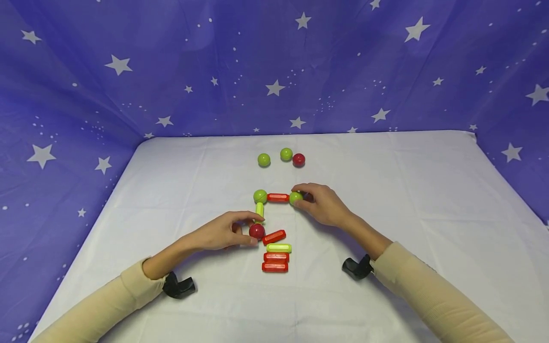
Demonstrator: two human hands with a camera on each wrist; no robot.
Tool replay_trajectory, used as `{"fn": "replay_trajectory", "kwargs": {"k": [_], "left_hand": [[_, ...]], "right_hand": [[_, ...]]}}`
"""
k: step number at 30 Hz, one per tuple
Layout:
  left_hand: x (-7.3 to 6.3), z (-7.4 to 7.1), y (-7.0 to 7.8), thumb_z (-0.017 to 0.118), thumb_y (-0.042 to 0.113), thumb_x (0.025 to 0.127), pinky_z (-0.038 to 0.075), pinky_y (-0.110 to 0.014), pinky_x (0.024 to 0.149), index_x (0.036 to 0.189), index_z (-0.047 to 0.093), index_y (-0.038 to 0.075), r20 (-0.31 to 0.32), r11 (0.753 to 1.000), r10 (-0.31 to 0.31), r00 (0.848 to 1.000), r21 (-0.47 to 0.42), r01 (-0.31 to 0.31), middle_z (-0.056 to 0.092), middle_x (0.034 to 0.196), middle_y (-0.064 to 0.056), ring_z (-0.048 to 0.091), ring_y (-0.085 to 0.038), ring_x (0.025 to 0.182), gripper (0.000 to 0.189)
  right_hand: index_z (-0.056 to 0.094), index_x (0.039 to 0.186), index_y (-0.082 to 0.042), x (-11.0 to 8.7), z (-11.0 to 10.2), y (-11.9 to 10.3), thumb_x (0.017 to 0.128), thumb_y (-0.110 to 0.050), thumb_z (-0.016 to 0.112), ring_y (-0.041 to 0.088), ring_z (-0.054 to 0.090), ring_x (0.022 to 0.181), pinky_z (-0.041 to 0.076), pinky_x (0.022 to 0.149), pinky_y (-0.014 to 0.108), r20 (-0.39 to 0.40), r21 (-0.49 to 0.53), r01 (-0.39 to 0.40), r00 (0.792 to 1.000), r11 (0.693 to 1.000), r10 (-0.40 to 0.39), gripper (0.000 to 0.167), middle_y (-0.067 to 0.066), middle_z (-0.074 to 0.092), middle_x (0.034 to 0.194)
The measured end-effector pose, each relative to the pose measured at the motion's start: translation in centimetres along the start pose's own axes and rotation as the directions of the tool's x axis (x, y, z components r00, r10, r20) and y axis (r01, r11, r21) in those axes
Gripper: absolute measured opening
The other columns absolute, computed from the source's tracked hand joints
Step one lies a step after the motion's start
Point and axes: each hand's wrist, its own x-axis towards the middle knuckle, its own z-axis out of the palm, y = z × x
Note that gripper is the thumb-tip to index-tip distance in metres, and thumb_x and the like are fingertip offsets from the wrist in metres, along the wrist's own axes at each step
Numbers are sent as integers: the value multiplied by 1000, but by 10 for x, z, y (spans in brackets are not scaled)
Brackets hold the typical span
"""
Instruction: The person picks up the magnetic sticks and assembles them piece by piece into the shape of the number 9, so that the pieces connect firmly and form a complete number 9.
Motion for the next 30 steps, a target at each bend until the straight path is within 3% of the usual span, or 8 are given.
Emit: {"fn": "replay_trajectory", "kwargs": {"k": [3, 8, 13, 19, 30], "left_hand": [[1, 1, -1, 77, 28, 86, 41, -27, 61, 134, 59, 13, 6, 999, 0, 1000, 39, 0, 60, 106, -1, 50, -14, 69, 53], [6, 3, 5, 74, 40, 86, 47, -31, 75, 138, 56, 18, 5, 983, 6, 1000, 185, -7, 58, 105, 4, 53, -15, 87, 59], [9, 4, 8, 76, 41, 84, 47, -31, 79, 134, 58, 17, 6, 965, -2, 1000, 262, 0, 57, 105, 5, 53, -14, 93, 58], [8, 3, 6, 81, 29, 82, 46, -30, 79, 133, 58, 14, 7, 970, 12, 1000, 241, -13, 57, 106, 3, 52, -15, 94, 58], [7, 0, 6, 82, 22, 82, 48, -30, 73, 132, 58, 13, 6, 984, 19, 1000, 175, -19, 56, 104, 1, 52, -17, 88, 56]], "right_hand": [[65, 126, -6, 0, 0, 0, 92, -13, 70, 21, 61, 95, 50, 89, 42, 2, -3, 3, 1000, 1000, -3, 34, 5, 67, 114], [65, 126, -7, 0, -1, 1, 92, -14, 70, 22, 60, 95, 50, 89, 42, 0, -13, -10, 1000, 1000, 10, 35, 5, 67, 114], [65, 126, -7, 0, -1, 0, 92, -14, 70, 22, 60, 95, 50, 89, 42, 1, -1, -9, 1000, 1000, 9, 34, 5, 67, 114], [66, 126, -7, 1, -1, -1, 92, -13, 70, 21, 60, 95, 50, 88, 41, 1, 4, -6, 1000, 1000, 6, 34, 4, 67, 114], [64, 127, -7, -1, 0, -1, 93, -14, 69, 22, 59, 95, 50, 88, 42, 6, -7, -17, 1000, 1000, 17, 35, 5, 67, 114]]}}
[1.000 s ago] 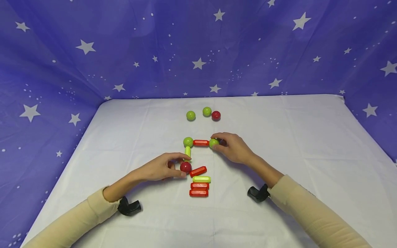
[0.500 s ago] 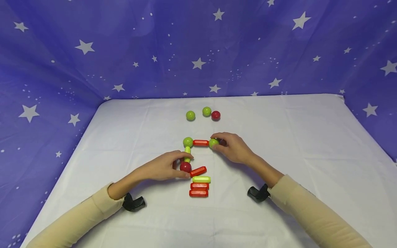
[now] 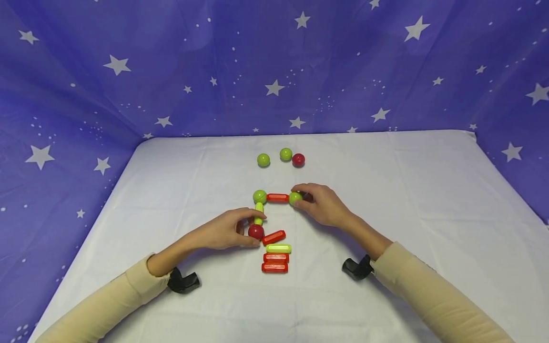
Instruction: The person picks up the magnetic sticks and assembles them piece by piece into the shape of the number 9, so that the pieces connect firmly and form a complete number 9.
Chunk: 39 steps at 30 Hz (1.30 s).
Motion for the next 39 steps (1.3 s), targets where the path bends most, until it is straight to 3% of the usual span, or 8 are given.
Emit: {"fn": "replay_trajectory", "kwargs": {"k": [39], "left_hand": [[0, -2, 1, 83, 22, 81, 45, -31, 74, 132, 60, 13, -22, 1000, 3, 1000, -9, -3, 57, 102, 3, 51, -19, 91, 56]], "right_hand": [[63, 129, -5, 0, -4, -4, 92, -16, 70, 23, 61, 98, 50, 89, 44, 14, -9, 2, 1000, 1000, -1, 38, 7, 66, 118]]}}
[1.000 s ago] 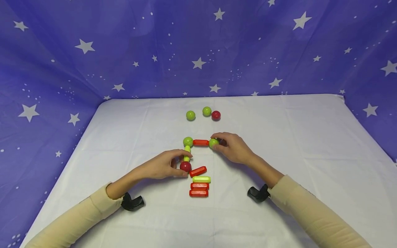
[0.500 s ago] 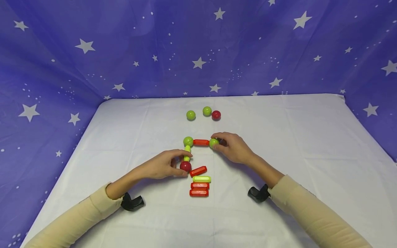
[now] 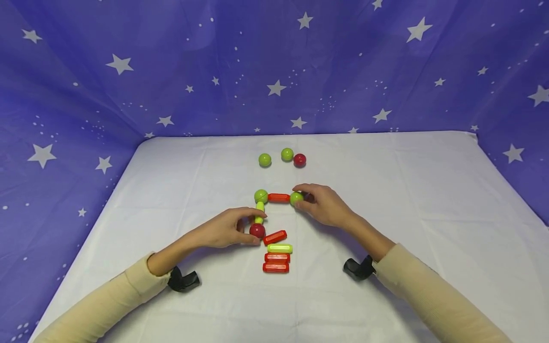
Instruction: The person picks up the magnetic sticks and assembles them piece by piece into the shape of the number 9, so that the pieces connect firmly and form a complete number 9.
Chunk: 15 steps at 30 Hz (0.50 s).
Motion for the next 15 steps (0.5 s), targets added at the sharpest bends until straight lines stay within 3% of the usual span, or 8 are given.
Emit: {"fn": "replay_trajectory", "kwargs": {"k": [7, 15], "left_hand": [[0, 0, -1, 83, 21, 82, 44, -30, 74, 133, 60, 13, 1, 1000, -2, 1000, -3, 2, 57, 103, 3, 51, -19, 91, 57], [-1, 0, -1, 82, 22, 82, 44, -31, 74, 134, 59, 14, 0, 1000, -4, 1000, -9, 4, 57, 105, 2, 50, -18, 91, 57]], "right_hand": [[65, 124, -2, -11, -4, -10, 89, -12, 74, 29, 61, 100, 50, 89, 49, -95, 10, 48, 994, 999, -47, 37, 10, 67, 118], [68, 119, -5, -24, 6, -26, 88, -8, 74, 30, 61, 102, 49, 89, 51, -137, 42, 57, 989, 997, -51, 32, 7, 67, 112]]}}
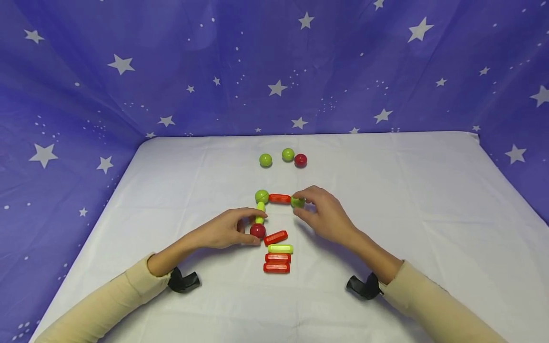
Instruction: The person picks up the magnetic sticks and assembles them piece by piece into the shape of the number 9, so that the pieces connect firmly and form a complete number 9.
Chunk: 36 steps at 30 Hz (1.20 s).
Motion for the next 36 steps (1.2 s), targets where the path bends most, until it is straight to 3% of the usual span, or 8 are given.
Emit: {"fn": "replay_trajectory", "kwargs": {"k": [3, 10, 16, 26, 36], "left_hand": [[0, 0, 0, 82, 23, 82, 44, -31, 75, 134, 59, 14, -3, 1000, 1, 1000, 4, -1, 57, 106, 3, 50, -18, 91, 57], [0, 1, -1, 82, 22, 82, 45, -33, 77, 135, 59, 15, -4, 1000, 0, 1000, 6, 0, 58, 108, 3, 51, -18, 93, 58], [-1, 0, -1, 82, 23, 83, 44, -32, 77, 135, 59, 14, -6, 1000, 7, 1000, 7, -7, 58, 109, 3, 50, -18, 93, 58], [-2, 0, -1, 82, 23, 82, 43, -31, 75, 136, 58, 14, -9, 1000, 12, 1000, 4, -12, 58, 109, 3, 50, -18, 92, 59], [-1, 1, -2, 82, 22, 82, 43, -29, 70, 136, 58, 14, -5, 1000, 9, 1000, -4, -9, 57, 106, 3, 50, -18, 87, 59]], "right_hand": [[69, 117, -4, -4, 4, -6, 87, -7, 74, 26, 61, 98, 50, 87, 49, 28, 23, 15, 999, 1000, -16, 30, 6, 68, 109], [70, 115, -5, -11, 16, -13, 89, -11, 73, 13, 61, 92, 52, 84, 39, 195, 76, 58, 978, 995, -72, 27, 1, 69, 105], [71, 114, -7, -12, 26, -12, 89, -11, 74, 10, 59, 86, 51, 81, 31, 261, 96, 50, 963, 994, -73, 25, -7, 68, 100], [71, 112, -8, -14, 31, -13, 88, -7, 73, 11, 57, 87, 51, 81, 32, 263, 31, 51, 963, 998, -57, 24, -8, 67, 101], [72, 111, -9, -14, 31, -11, 87, -5, 74, 10, 57, 84, 50, 79, 31, 252, 29, 49, 966, 998, -55, 24, -9, 67, 97]]}}
